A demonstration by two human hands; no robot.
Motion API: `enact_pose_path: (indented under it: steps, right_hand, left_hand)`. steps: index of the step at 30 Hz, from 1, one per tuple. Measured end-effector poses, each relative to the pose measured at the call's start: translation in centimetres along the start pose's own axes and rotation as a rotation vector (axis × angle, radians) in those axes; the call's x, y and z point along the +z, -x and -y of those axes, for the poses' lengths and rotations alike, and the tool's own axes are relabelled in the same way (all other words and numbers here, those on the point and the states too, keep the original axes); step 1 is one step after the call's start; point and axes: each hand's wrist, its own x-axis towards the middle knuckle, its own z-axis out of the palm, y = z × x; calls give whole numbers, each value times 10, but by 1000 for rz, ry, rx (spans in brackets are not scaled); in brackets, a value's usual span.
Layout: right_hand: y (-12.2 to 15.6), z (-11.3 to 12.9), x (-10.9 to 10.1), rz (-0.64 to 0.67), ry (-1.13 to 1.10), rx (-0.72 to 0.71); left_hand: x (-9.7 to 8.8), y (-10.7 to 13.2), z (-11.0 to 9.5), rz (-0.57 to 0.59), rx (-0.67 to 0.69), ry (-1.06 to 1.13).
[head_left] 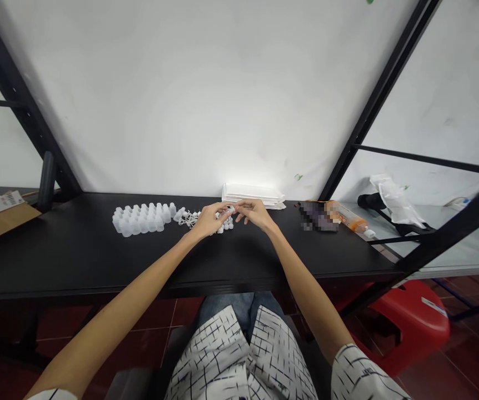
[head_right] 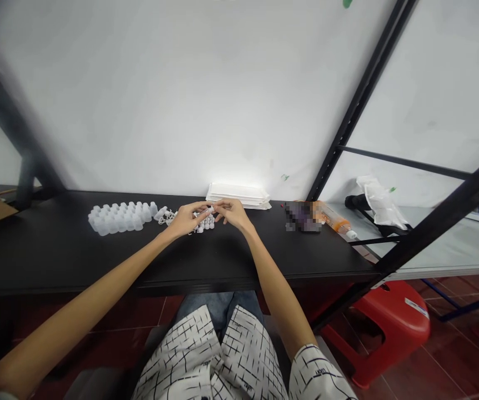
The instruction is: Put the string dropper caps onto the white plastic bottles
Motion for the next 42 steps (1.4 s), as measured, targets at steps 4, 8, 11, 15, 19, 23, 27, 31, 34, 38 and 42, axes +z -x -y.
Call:
enact_pose_path:
  steps: [4, 8, 11, 15, 19, 23, 27, 31, 34, 38, 42]
  right_hand:
    - [0, 0, -1, 15, -25, 21]
    - [1, 1, -2, 30, -42, 57]
    - [2, 2, -2, 36, -46, 65]
    - [2, 2, -3, 46, -57, 70]
    - [1, 3, -3, 55, -68, 83]
    - [2, 3, -3, 61, -77, 72]
    - [3, 4, -3, 65, -74, 79]
    - [3, 5, -3, 71, -60, 66]
    - [3, 3, -3, 71, -61, 48]
    - [3, 2, -4, 71, -55, 55]
    - [4, 4, -3, 71, -53, 59]
  left_hand:
    - [0, 0, -1, 9, 21, 6]
    - [-1, 0, -1, -12, 32, 12]
    - [-2, 1, -3, -12, 39, 22]
    - [-3, 1, -6, -8, 35, 25]
    - [-3, 1, -8, -10, 30, 19]
    - [-4, 1, -10, -11, 13, 29]
    - [-5, 1, -11, -6, 32, 17]
    - [-6, 0, -10, 10, 54, 35]
    - [-7, 0, -11, 12, 43, 55]
    - [-8, 0, -12, 19, 18, 78]
    - [-8, 0, -11, 32, 25, 91]
